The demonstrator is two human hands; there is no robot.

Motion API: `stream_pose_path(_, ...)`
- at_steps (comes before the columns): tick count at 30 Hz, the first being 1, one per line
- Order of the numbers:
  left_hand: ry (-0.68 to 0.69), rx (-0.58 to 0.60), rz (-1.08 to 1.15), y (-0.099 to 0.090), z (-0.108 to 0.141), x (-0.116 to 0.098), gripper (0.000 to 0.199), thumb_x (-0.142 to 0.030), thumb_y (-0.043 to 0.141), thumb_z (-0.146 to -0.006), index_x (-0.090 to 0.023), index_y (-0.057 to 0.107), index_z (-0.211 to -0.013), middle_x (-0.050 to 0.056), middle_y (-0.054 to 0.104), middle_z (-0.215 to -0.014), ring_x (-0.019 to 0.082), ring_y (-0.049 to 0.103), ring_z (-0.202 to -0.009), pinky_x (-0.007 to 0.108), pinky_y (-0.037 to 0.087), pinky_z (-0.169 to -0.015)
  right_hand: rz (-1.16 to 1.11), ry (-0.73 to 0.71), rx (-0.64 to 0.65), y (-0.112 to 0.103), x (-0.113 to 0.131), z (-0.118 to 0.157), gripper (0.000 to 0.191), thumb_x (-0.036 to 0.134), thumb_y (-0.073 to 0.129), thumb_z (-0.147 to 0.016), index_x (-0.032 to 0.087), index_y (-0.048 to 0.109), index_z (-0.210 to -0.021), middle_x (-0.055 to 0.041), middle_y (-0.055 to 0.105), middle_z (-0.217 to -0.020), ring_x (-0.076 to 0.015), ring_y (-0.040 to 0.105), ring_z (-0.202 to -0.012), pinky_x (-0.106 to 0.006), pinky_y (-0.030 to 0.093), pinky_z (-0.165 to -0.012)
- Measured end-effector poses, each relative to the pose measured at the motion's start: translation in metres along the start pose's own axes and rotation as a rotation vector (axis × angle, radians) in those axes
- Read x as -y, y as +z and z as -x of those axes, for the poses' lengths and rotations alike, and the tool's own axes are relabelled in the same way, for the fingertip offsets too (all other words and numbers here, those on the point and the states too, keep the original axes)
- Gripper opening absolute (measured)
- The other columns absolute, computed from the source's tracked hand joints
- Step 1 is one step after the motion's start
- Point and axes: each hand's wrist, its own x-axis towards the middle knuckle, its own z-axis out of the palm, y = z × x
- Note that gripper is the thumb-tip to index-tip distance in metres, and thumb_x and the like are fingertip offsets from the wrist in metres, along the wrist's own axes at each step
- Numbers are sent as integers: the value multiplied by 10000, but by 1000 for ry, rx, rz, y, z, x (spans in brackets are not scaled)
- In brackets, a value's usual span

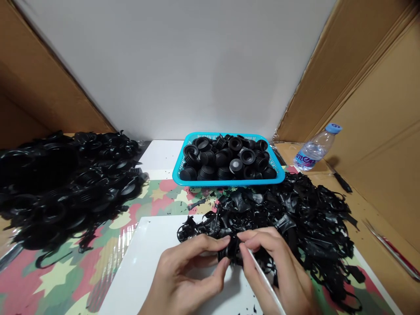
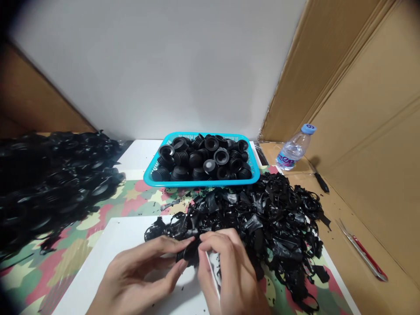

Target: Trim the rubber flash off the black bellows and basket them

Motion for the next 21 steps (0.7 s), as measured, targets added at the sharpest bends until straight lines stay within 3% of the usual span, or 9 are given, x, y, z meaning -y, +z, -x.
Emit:
stream_pose_path(3, -55, -25, 64, 4, -1, -2, 106, -117, 871, -772, -212, 866, -819, 24, 896, -833, 231, 879, -747, 201, 727, -666, 113, -31, -108, 0, -2, -1, 118, 148, 581, -1121, 233, 633, -1185, -45, 784, -1088, -145, 801, -999, -196, 623, -948)
stream_pose_path(8, -152, -44, 174, 7, 4, 1, 90, -131, 884, -745, -202, 863, -795, 48, 877, -814, 275, 892, -823, 240, 741, -687, 305, -72, -111, -3, -9, -7, 135, 141, 557, -1142, 181, 632, -1247, -76, 747, -1052, -173, 777, -948, -246, 624, -858)
stream_pose_path(12, -194, -15, 249, 0, 4, -2, 111, -156, 934, -733, -216, 862, -792, 69, 885, -851, 296, 895, -894, 253, 740, -706, 401, -12, -164, -9, -13, -15, 125, 172, 522, -1159, 170, 645, -1178, -48, 684, -941, -168, 716, -818, -273, 587, -755)
stream_pose_path(17, -331, -33, 324, -14, -8, -11, 255, -339, 1029, -751, -197, 868, -887, 123, 907, -1053, 316, 887, -938, 330, 749, -803, 276, -102, -96, -14, -12, -21, 171, 95, 541, -1109, 177, 677, -1173, -50, 735, -980, -164, 730, -900, -254, 596, -849)
stream_pose_path(21, -294, -6, 378, -20, -16, -7, 316, -420, 1019, -790, -191, 871, -949, 136, 897, -1101, 326, 872, -1020, 344, 733, -887, 123, -122, -20, -16, -8, -16, 171, 140, 621, -1076, 252, 750, -1086, -64, 754, -1154, -201, 704, -1080, -283, 594, -920)
